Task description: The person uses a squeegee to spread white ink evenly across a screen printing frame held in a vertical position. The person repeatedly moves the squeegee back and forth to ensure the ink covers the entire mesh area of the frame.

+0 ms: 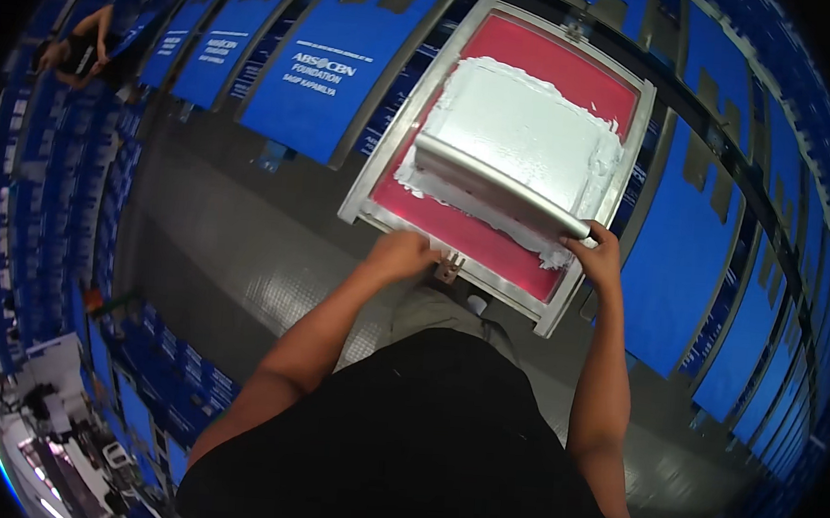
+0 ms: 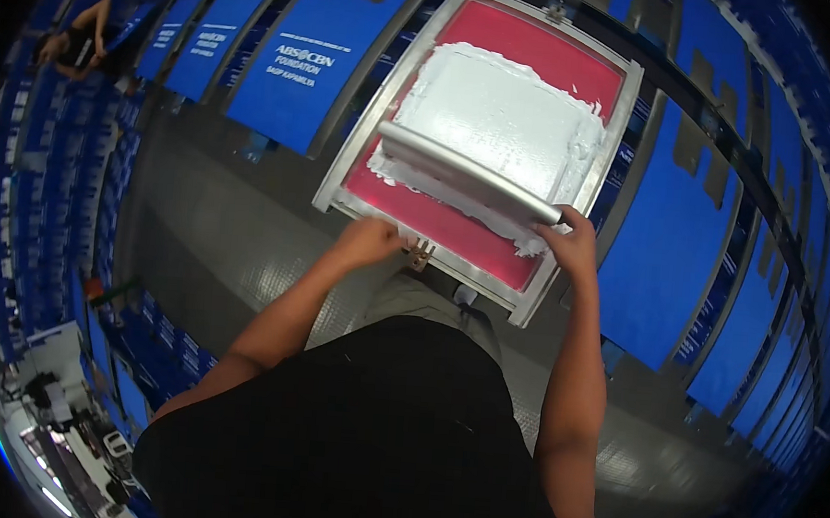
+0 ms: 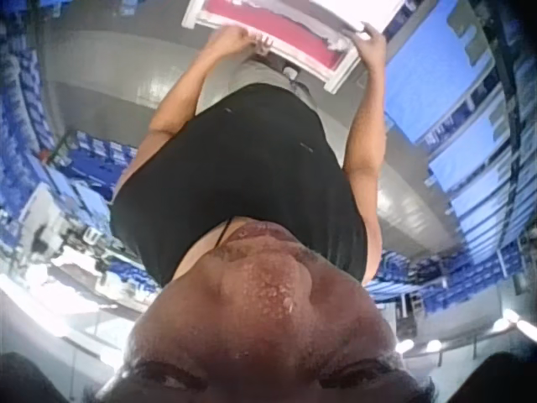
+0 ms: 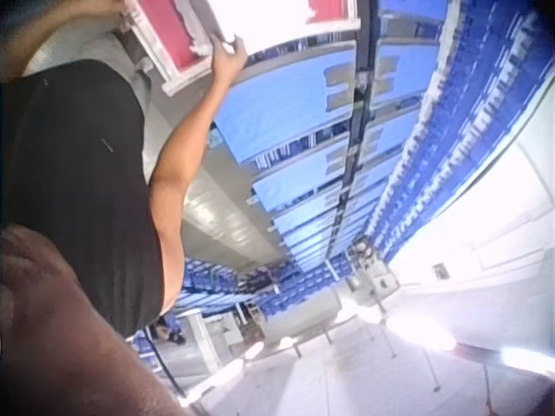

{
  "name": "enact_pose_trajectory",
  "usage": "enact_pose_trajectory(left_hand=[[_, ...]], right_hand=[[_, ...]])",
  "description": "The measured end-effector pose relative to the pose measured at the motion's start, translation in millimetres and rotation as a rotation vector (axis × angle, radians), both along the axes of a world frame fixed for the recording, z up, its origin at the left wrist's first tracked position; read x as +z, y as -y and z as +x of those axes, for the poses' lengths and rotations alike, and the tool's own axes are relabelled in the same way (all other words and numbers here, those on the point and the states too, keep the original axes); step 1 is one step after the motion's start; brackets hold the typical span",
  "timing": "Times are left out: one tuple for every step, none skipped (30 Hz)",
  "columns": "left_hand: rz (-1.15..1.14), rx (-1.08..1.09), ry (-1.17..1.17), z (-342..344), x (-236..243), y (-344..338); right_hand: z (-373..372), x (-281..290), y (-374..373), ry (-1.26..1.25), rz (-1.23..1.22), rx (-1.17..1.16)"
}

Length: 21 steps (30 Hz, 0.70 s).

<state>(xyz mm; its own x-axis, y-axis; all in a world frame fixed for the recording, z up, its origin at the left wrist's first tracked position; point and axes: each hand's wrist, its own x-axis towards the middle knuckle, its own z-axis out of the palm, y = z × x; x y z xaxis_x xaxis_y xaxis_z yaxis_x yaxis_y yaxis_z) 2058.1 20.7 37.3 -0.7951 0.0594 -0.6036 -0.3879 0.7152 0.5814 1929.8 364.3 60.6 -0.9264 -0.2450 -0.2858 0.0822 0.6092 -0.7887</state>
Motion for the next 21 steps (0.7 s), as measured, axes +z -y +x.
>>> enact_pose_trajectory(left_hand=[[0.049,0.238,-0.12,-10.4,1.6,12.3],[0.072,0.404,-0.249,-25.3,-6.0,33.0],[-0.052,0.43,-0.39,-46.0,-19.0,58.9],[-0.173,0.457,-0.532,-64.2,-32.8,81.6],[-0.34,0.465,-0.488,-76.3,-40.6,95.1],[-0.21,0.534,-0.232,-85.9,-61.6,112.3],[-0.121,0.546,-0.304,-88.8,-73.3,115.6],[-0.032,0.557,-0.369,-89.0,-82.7,115.0],[0.07,0.558,-0.429,-93.4,-86.7,108.9],[0.147,0.621,-0.367,-88.1,-87.3,112.0],[0.242,0.668,-0.313,-91.3,-73.4,109.2],[0.261,0.65,-0.396,-84.8,-55.4,103.0],[0.319,0.601,-0.428,-74.9,-73.7,113.8],[0.346,0.656,-0.395,-71.0,-74.6,104.5],[0.336,0.637,-0.375,-65.1,-95.3,102.8],[0.332,0.611,-0.349,-67.7,-118.3,111.2],[0.356,0.592,-0.355,-67.9,-133.0,107.5],[0.371,0.585,-0.368,-68.7,-144.7,95.2],[0.467,0.536,-0.386,-76.2,-144.7,88.7],[0.389,0.5,-0.395,-78.0,-165.2,90.3],[0.526,0.528,-0.277,-88.2,-158.9,82.8]], right_hand=[[-5.2,-5.3,0.6,0.068,-0.051,-0.07],[-9.9,-14.1,0.4,0.079,-0.099,-0.125],[-14.7,-21.7,0.3,0.09,-0.145,-0.186],[-20.4,-27.1,1.9,0.114,-0.156,-0.202],[-24.7,-32.2,3.8,0.139,-0.165,-0.228],[-29.3,-34.1,8.3,0.163,-0.176,-0.253],[-32.5,-31.7,11.9,0.177,-0.206,-0.279],[-32.1,-26.3,19.0,0.196,-0.236,-0.307],[-29.7,-21.0,20.3,0.21,-0.259,-0.347],[-25.2,-18.7,20.3,0.229,-0.287,-0.378],[-27.4,-13.7,16.6,0.223,-0.309,-0.42],[-28.0,-4.1,17.5,0.254,-0.26,-0.405],[-27.3,-8.2,17.4,0.258,-0.288,-0.407],[-23.5,-15.4,12.4,0.247,-0.327,-0.414],[-21.4,-24.6,10.7,0.237,-0.372,-0.405],[-19.8,-29.5,9.8,0.212,-0.29,-0.424],[-13.3,-32.7,6.4,0.18,-0.244,-0.456],[-7.4,-38.4,-1.3,0.15,-0.203,-0.473],[-3.3,-39.0,-4.8,0.122,-0.167,-0.49],[-2.3,-36.8,-0.4,0.104,-0.167,-0.51],[3.9,-37.4,-3.0,0.083,-0.16,-0.543]])
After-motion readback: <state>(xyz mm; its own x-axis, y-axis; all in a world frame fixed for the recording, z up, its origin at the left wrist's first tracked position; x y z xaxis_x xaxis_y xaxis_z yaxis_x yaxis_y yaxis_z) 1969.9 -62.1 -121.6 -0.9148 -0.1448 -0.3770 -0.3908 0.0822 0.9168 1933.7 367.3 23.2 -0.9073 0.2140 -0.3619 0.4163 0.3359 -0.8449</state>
